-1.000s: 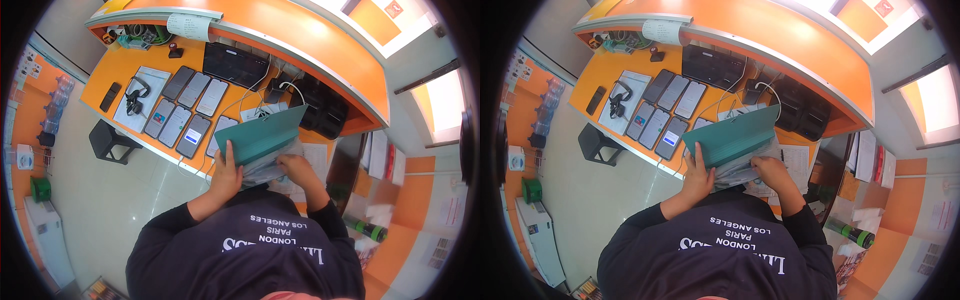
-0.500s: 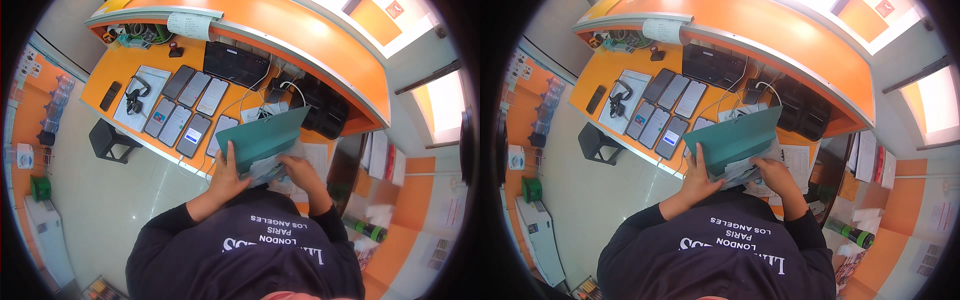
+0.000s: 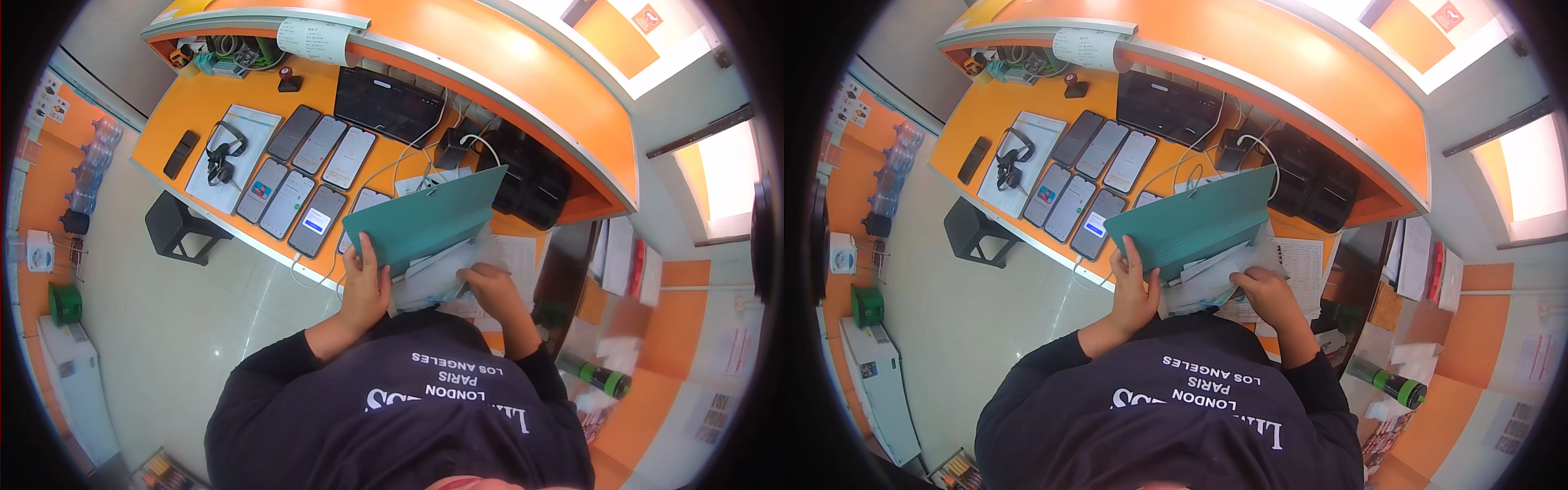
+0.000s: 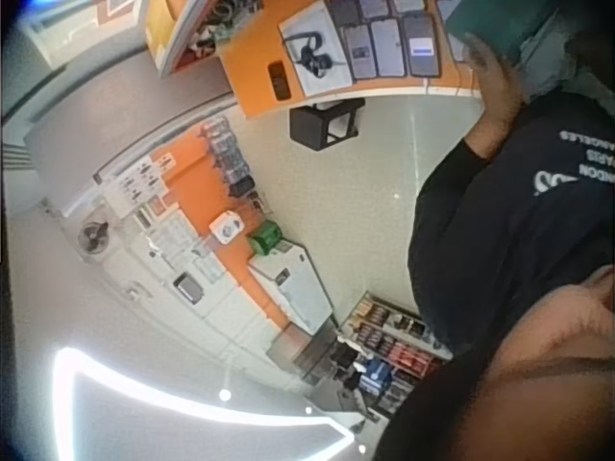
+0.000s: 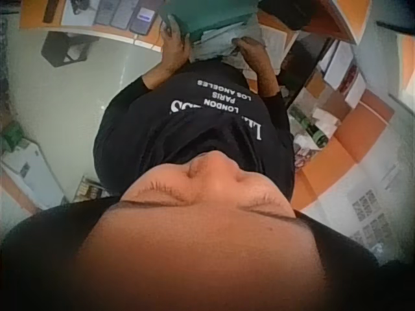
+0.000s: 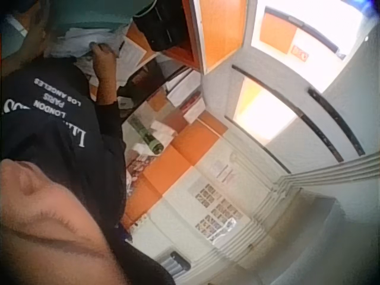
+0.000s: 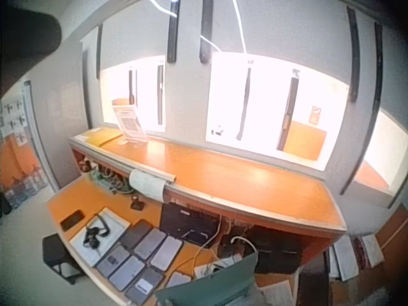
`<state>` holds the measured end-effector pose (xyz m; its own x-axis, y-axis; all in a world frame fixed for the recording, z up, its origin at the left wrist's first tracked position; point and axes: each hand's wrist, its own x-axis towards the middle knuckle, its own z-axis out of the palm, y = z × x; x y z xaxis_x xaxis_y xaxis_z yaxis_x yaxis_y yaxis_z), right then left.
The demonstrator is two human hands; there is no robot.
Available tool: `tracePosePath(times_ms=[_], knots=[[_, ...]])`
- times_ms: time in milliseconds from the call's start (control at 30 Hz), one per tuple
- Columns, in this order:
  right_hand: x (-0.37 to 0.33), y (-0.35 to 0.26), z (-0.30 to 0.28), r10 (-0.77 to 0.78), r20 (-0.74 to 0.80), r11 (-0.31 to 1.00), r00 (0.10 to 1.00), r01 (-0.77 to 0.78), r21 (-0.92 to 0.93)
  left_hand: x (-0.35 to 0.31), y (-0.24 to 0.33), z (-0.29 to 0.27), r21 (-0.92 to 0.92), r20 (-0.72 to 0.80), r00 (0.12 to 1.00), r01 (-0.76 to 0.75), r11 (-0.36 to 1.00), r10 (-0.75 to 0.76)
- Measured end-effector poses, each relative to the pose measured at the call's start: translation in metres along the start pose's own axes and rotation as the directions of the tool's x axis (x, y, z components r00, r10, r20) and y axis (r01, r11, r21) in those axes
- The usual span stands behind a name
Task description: The person counts paper currency and coins from a green folder, places a food package on a counter for a customer at a service window, and returns the money to the folder.
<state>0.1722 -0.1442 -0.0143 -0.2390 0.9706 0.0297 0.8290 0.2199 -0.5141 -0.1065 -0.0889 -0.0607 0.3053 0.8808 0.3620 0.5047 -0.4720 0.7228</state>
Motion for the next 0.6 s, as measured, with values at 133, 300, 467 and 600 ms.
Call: tracePosePath(times_ms=[133, 300, 467, 600], knots=[[-0.002, 0.006, 0.011, -0.041, -0.1, 0.998, 0.994, 0.037, -0.043, 0.0, -0.002, 0.002, 0.03, -0.046, 0.998, 0.035, 0.999, -0.034], [-0.007, 0.017, 0.027, -0.035, -0.131, 0.998, 0.991, 0.029, -0.049, -0.001, -0.008, 0.004, 0.011, -0.057, 0.998, -0.002, 1.0, 0.003], [-0.008, 0.009, 0.02, 0.032, -0.023, 0.993, 0.999, -0.035, -0.117, 0.002, 0.001, -0.003, 0.005, 0.01, 1.0, -0.005, 1.0, 0.005], [-0.007, 0.006, 0.017, 0.021, -0.022, 0.994, 1.0, -0.024, -0.108, 0.0, 0.001, -0.004, -0.018, 0.077, 0.997, 0.023, 1.0, -0.022]])
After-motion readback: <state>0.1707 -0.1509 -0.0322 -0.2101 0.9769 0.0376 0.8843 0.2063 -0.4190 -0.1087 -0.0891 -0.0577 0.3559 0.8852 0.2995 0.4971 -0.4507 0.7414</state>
